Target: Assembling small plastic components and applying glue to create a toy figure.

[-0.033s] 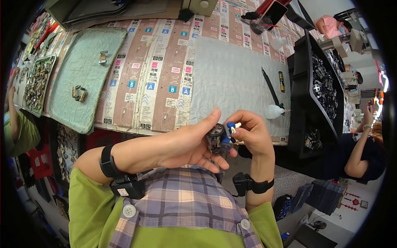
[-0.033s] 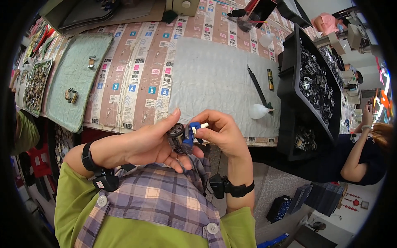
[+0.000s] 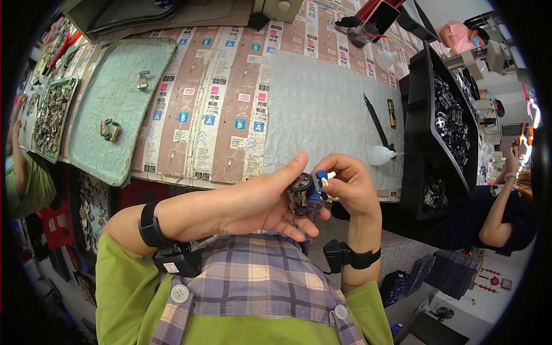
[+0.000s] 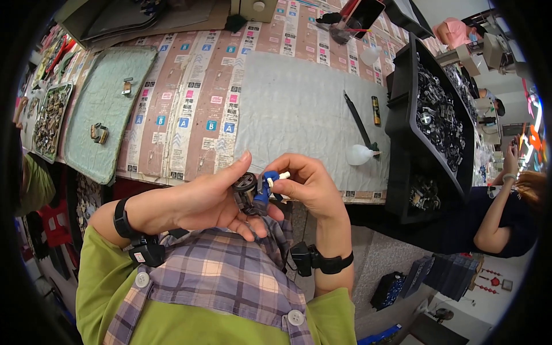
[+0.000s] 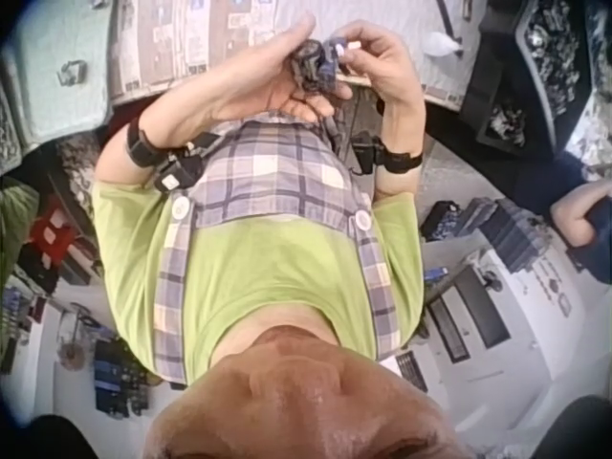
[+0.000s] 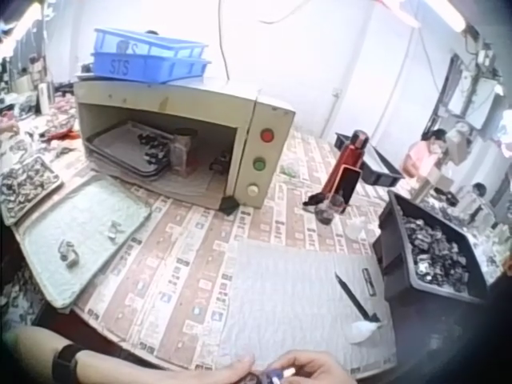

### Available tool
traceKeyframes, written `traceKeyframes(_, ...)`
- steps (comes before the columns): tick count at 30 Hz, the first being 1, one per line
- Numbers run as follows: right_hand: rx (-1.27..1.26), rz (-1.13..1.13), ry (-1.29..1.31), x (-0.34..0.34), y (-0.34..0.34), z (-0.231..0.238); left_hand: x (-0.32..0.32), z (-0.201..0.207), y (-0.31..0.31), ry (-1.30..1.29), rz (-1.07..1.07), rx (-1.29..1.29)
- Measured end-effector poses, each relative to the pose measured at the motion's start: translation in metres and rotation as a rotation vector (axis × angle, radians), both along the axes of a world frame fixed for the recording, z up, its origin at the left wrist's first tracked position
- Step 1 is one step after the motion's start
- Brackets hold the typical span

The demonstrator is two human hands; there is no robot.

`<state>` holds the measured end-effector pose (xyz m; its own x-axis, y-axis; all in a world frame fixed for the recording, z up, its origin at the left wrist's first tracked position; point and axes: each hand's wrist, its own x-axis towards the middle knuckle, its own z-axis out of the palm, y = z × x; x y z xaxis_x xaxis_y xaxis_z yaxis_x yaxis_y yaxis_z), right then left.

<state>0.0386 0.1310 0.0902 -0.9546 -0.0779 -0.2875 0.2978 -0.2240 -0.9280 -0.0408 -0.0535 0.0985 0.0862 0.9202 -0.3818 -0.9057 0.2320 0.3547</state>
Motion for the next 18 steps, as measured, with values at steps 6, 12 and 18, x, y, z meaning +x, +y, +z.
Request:
traceKeyframes(6,-0.074,0.000,-0.007,0.000,0.001,-0.004,0.003,-0.001,0.002,-0.095,0.018,0.004)
traceKeyframes(12,-0.078,-0.033,-0.037,0.001,0.001,-0.010,0.002,-0.006,0.004,-0.126,0.040,-0.005)
traceKeyframes(18,-0.231,-0.053,-0.081,0.001,-0.001,-0.022,-0.001,-0.007,0.002,-0.202,0.038,-0.013)
